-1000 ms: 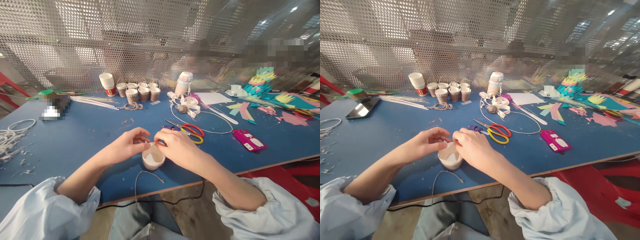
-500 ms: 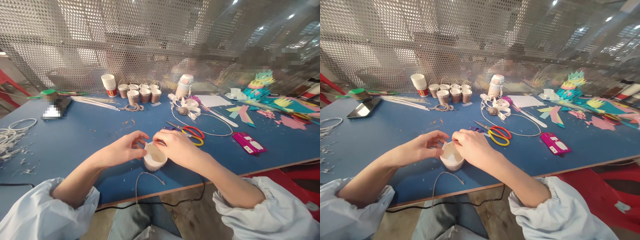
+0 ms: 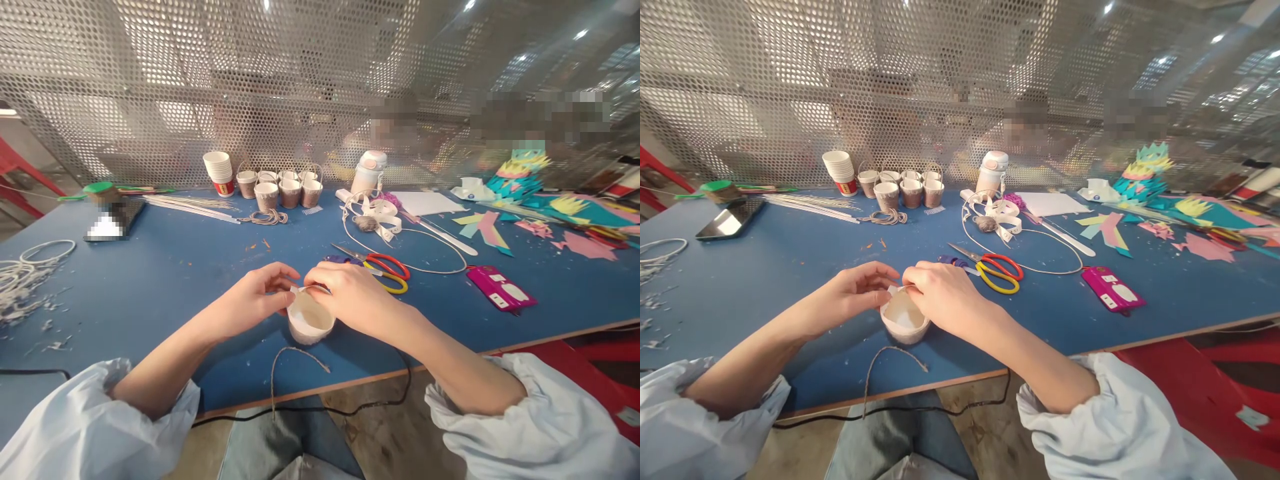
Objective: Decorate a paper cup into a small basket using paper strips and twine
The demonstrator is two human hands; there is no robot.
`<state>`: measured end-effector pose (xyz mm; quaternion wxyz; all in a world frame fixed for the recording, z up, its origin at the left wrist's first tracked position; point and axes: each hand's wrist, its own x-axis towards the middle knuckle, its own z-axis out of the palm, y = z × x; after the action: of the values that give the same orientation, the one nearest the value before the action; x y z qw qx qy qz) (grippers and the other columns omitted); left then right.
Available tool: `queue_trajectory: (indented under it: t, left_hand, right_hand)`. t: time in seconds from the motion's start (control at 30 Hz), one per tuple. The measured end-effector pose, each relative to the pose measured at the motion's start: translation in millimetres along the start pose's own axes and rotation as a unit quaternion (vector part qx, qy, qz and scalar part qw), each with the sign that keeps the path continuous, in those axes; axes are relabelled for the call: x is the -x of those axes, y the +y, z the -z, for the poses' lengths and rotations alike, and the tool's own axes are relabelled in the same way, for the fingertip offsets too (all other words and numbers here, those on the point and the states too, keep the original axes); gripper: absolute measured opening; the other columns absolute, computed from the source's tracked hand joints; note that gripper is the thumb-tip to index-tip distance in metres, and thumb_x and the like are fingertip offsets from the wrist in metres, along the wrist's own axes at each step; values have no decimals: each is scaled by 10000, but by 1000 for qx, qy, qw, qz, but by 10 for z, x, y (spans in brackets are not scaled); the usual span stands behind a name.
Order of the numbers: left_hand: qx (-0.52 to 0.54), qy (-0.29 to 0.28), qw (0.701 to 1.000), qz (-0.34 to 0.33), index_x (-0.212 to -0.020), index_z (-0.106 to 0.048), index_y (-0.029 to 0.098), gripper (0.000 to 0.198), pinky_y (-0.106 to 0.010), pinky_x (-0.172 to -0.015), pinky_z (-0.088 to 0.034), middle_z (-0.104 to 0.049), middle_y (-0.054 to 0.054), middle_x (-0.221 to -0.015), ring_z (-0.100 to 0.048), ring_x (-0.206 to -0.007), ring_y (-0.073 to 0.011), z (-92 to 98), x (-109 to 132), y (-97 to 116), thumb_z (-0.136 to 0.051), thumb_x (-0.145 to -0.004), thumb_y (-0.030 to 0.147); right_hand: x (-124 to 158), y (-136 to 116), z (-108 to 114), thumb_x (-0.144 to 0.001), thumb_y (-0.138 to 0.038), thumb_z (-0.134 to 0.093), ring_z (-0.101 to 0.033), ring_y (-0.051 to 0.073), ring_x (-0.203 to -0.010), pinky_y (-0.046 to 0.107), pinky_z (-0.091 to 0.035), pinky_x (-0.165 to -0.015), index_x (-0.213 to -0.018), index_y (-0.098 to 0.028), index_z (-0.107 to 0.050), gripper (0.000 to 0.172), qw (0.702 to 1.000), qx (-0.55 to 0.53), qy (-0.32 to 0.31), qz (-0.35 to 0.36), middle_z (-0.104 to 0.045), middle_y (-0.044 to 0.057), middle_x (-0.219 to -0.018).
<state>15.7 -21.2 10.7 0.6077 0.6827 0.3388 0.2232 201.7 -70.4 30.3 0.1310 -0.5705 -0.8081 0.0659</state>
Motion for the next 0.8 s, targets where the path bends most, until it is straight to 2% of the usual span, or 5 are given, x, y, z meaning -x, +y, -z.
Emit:
queue_trajectory:
  t: [0.2,0.37,0.53,0.63,0.8]
  left_hand:
    - [-42,38,997,-54,-950,-613,174,227,-279,-734,-469,-669,-31,-906,-600,-832,-167,-62,-59,-71,-625,-736,249]
    - [-103,65,992,-31,-889,-589,179,223,-262,-670,-430,-617,11,-794,-547,-717,-134,-169,-154,-73,-579,-668,157]
    - [-210,108,971,-33,-768,-521,207,177,-252,-601,-366,-545,48,-681,-490,-642,-126,-270,-193,-4,-510,-627,102]
    - [-240,133,961,-36,-770,-500,217,162,-258,-600,-356,-551,44,-680,-492,-643,-134,-310,-177,8,-497,-650,108]
    - [-244,139,959,-25,-802,-508,225,161,-264,-616,-371,-599,25,-732,-535,-683,-155,-343,-146,9,-507,-673,129]
  right_hand:
    - [-8,-21,-8,-900,-136,-563,-567,147,-686,271,-280,-585,-838,-182,-674,135,999,51,1,4,-662,26,-821]
    - [-10,-23,-13,-902,-149,-569,-586,156,-702,280,-268,-577,-860,-179,-684,125,998,69,-5,5,-678,31,-843]
    - [-8,-10,-21,-893,-144,-579,-580,154,-688,287,-255,-572,-844,-184,-679,118,998,64,-4,0,-675,21,-831]
    - [21,-14,-5,-888,-149,-576,-583,155,-712,281,-265,-581,-853,-185,-662,100,999,47,-3,-8,-667,19,-839]
    - [47,-61,25,-873,-139,-558,-596,166,-733,286,-239,-557,-863,-180,-622,78,998,39,-29,-47,-664,25,-854]
